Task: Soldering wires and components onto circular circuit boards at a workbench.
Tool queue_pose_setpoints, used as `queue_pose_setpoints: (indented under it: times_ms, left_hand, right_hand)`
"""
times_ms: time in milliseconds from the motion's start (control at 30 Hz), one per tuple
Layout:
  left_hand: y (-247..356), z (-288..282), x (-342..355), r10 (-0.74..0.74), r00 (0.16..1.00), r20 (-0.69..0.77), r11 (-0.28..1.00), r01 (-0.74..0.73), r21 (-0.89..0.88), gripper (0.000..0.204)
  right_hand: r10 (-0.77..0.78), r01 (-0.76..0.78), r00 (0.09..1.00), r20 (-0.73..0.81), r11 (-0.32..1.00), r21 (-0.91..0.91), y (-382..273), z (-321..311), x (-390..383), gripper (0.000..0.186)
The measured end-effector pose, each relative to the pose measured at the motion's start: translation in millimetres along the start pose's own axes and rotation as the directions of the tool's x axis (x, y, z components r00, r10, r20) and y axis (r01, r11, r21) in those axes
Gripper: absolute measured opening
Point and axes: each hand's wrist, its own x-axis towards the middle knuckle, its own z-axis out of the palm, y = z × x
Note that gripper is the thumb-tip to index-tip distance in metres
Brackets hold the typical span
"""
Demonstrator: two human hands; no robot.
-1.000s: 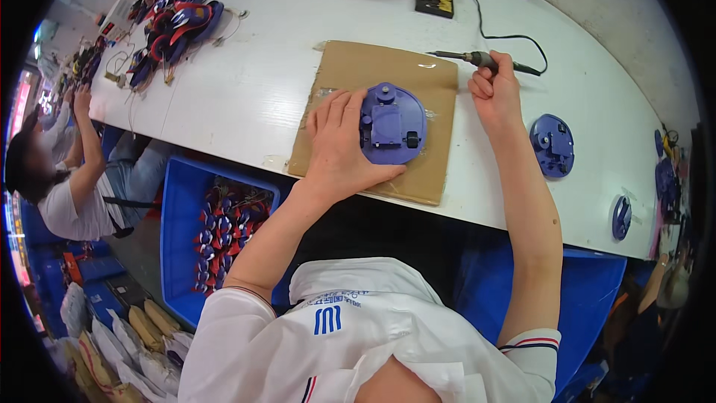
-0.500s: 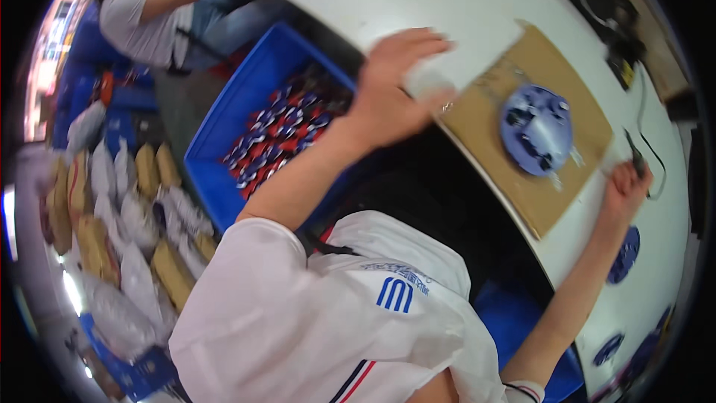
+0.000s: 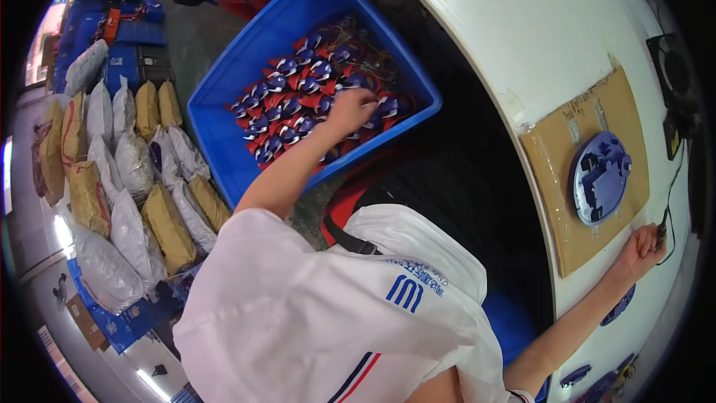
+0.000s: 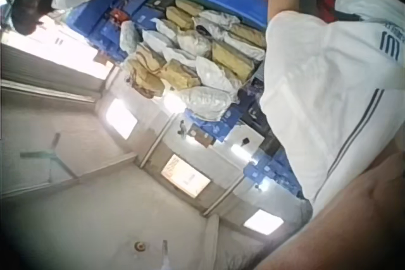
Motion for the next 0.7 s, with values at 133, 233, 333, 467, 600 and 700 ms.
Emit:
queue_pose_setpoints:
  times_ms: [133,233,333,467,600,700]
  left_hand:
    - [12,52,42,-0.076,0.933,0.352,0.961,-0.026,0.275,0.032]
    - [12,66,67,-0.241,0.729,0.641,0.822,-0.197,0.534,0.046]
    - [35,21,65,-0.240,0.767,0.595,0.884,-0.082,0.461,0.058]
    - [79,-124,63,-0.310,0.777,0.548,0.905,0.418,-0.080,0.066]
    - [118,-223,61,0.038,0.948,0.315,0.654,0.215,-0.726,0.072]
    - [168,-262,81,0.431,0.861,0.270,0.466,0.045,-0.884,0.078]
  right_hand:
    - [0.002,-0.002,1.000,0.020,1.000,-0.020,0,0,-5,0.009]
    - [0.001,0.000,1.000,0.021,0.999,-0.037,4,6,-4,0.010]
    - [0.013,-0.014,1.000,-0.015,0.998,-0.056,12,16,-7,0.011]
    - [0.013,-0.013,1.000,0.001,1.000,-0.016,5,7,-4,0.013]
    - [-0.005,0.005,1.000,0.008,1.000,0.011,4,0,-2,0.015]
    - [-0.045,0.040,0.996,-0.072,0.997,-0.072,6,4,-9,0.017]
